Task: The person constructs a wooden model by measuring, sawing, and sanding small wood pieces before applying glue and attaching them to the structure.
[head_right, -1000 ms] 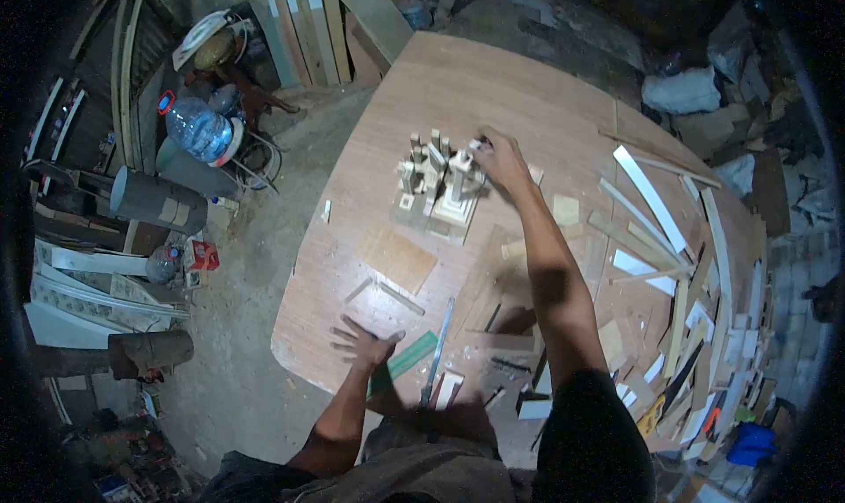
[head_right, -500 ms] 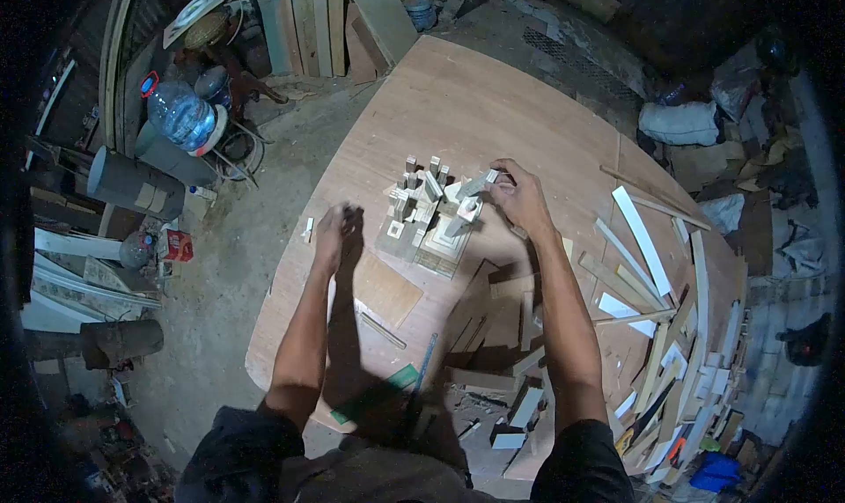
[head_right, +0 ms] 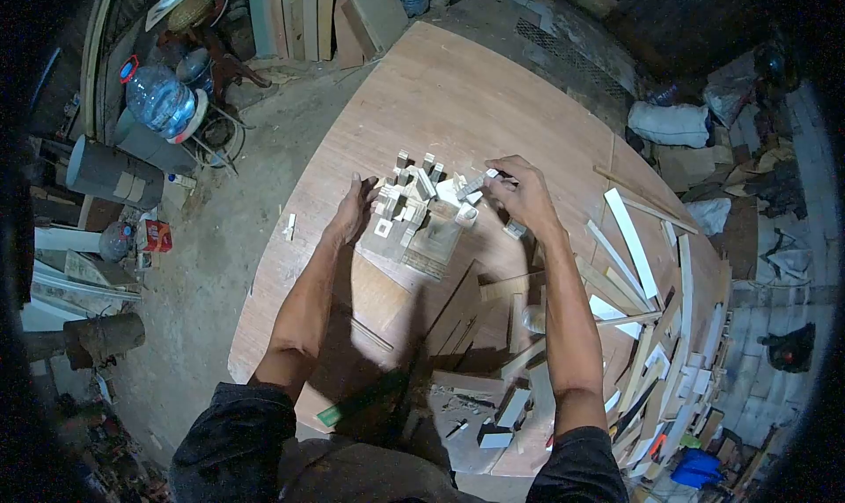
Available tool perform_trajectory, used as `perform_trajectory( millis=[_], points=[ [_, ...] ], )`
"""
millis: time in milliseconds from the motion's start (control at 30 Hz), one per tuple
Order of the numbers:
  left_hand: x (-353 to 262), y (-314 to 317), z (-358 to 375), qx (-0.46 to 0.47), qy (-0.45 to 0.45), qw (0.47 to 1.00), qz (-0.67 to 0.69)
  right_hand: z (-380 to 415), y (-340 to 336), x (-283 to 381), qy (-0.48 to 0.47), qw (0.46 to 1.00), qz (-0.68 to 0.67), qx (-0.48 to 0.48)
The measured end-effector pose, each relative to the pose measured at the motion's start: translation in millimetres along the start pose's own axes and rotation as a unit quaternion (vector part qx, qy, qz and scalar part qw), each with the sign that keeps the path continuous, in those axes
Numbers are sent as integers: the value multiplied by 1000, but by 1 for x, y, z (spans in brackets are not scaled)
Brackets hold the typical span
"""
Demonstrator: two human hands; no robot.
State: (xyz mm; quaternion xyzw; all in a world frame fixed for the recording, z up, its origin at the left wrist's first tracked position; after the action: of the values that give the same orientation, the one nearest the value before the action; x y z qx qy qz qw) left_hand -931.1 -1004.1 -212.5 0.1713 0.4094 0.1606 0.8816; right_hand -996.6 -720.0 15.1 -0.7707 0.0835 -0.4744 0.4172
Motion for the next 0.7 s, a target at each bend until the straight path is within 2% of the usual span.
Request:
perform_trajectory(
  millis=[133,200,333,367,400,467,533,600,667,700],
  points=[
    [2,-6,-10,8,4,999,-49,-2,7,1,-4,1000,3,6],
    [-3,-6,-2,-19,10,998,-63,-4,14,-1,1,1000,-7,12],
    [11,-26,-18,-15,26,999,-21,-9,37,-10,-6,999,-38,24],
    [5,-22,-2,-64,27,997,-16,-11,39,-1,1,999,-12,38],
    [6,-21,5,-62,27,998,-17,-12,42,-2,1,999,-11,36],
    [-3,-33,25,-132,82,985,-71,-15,55,-4,-13,998,-39,52],
    [-9,-38,56,-151,112,979,-74,-16,59,2,-14,997,-38,59],
    [-14,-48,96,-190,161,968,-17,-16,65,8,-68,995,-17,76],
    [-10,-61,140,-269,155,947,-81,-15,66,10,-45,996,-29,74],
    [0,-69,156,-274,182,941,-76,-15,67,10,-24,996,-40,79]
  ],
)
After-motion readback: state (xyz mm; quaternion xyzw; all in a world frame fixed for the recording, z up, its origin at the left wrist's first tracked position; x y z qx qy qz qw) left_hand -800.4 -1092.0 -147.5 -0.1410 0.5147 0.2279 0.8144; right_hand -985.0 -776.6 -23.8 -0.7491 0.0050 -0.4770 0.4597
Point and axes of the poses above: each hand's wrist, its own z-axis away from the middle knuckle, its own y-axis out of the palm, x = y × z, the point moved 6 cm from there along -z, towards the middle knuckle, and after that the axes turned 12 degrees about -y, right-handed, at the moved point
